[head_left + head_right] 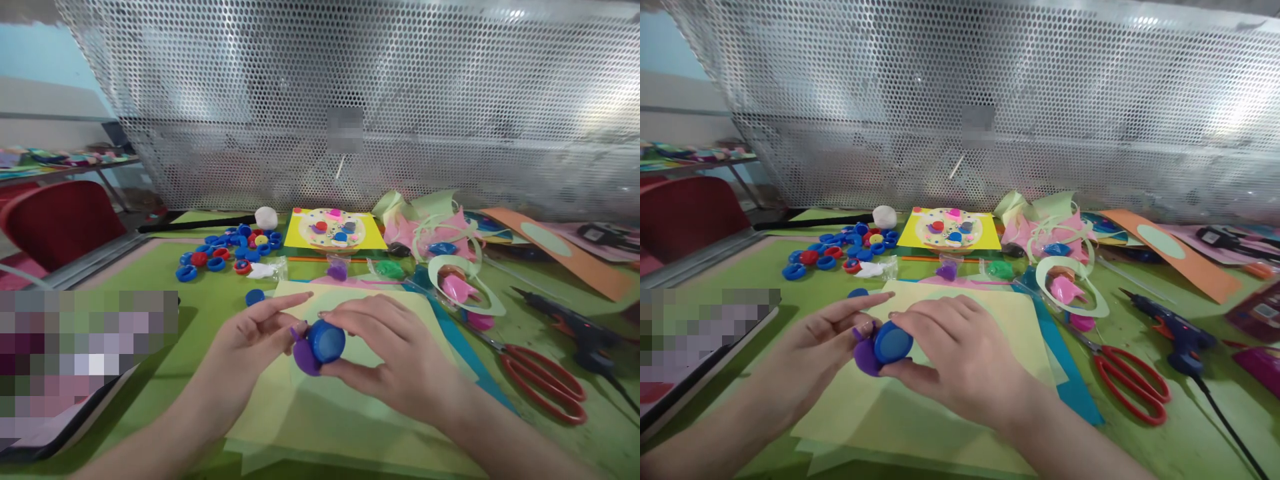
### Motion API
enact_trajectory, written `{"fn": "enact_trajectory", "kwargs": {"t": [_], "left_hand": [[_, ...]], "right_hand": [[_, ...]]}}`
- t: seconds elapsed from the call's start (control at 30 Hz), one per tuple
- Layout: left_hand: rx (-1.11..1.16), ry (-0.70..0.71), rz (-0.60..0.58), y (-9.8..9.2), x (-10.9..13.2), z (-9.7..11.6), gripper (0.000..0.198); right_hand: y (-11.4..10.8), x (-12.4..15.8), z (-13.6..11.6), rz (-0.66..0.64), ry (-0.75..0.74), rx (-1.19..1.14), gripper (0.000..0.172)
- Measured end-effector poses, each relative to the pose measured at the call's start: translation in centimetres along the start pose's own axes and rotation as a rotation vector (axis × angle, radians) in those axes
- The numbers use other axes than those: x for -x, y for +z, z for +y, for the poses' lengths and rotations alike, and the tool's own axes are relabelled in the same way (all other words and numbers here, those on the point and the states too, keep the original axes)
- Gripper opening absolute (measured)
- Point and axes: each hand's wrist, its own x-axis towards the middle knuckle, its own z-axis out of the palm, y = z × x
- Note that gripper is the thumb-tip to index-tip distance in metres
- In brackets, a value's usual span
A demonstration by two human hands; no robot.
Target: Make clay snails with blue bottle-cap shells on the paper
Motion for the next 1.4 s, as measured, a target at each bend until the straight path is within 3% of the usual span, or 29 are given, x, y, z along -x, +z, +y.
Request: {"fn": "enact_trajectory", "kwargs": {"t": [0.57, 0.83, 1.0, 1.1, 1.23, 1.4], "left_hand": [[-0.137, 0.002, 0.071, -0.6, -0.2, 0.0, 0.041], [0.021, -0.001, 0.134, -0.2, -0.1, 0.3, 0.024], [-0.074, 0.083, 0.140, -0.2, 0.3, 0.7, 0.027], [-0.250, 0.111, 0.149, -0.4, 0.4, 0.9, 0.040], [-0.341, 0.038, 0.131, -0.3, 0.5, 0.9, 0.076], [-0.320, 0.025, 0.152, 0.2, 0.4, 1.0, 0.083]], "right_hand": [[-0.1, -0.2, 0.2, 0.009, -0.065, 0.160, 0.028], [0.0, 0.1, 0.5, -0.009, -0.046, 0.187, 0.027], [0.0, 0.1, 0.4, -0.004, -0.040, 0.195, 0.026], [0.0, 0.0, 0.4, -0.016, -0.039, 0.214, 0.027], [0.0, 0.0, 0.5, -0.019, -0.029, 0.212, 0.028], [0.0, 0.0, 0.5, -0.031, -0.042, 0.216, 0.025]]}}
